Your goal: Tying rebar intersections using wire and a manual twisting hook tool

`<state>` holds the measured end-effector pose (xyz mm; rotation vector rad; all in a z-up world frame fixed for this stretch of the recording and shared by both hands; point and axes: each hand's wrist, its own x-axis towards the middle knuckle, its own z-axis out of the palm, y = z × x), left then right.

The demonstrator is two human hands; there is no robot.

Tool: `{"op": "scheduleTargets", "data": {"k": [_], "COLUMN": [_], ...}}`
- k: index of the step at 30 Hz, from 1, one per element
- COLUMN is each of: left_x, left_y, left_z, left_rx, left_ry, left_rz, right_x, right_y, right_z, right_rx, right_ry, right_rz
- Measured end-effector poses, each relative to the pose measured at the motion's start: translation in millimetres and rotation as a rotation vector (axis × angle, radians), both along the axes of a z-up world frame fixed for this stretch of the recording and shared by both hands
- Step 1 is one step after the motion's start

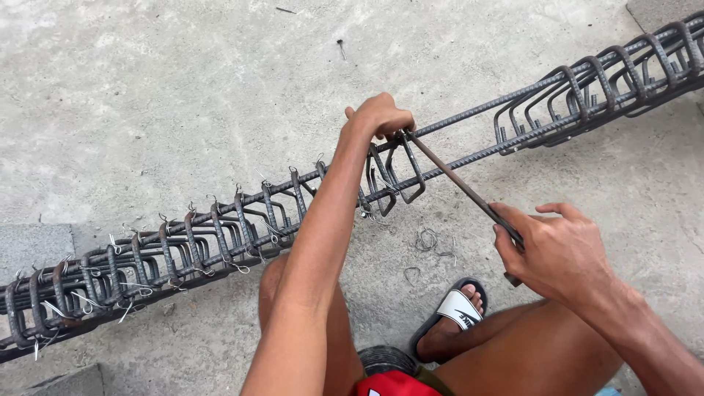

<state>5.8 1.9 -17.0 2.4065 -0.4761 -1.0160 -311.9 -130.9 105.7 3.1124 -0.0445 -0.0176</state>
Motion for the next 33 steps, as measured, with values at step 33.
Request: {"op": "scheduleTargets", "data": {"k": [33], "left_x": [16], "left_y": [-4], "left_z": [-79], "left_rx": [-0.163], "left_ry": [0.039], "left_rz": [0.237], "right_x": [-26], "right_y": [3], "right_z": [-85], "right_rx": [1.576], "right_ry": [-0.004], "right_rz": [-0.712]}}
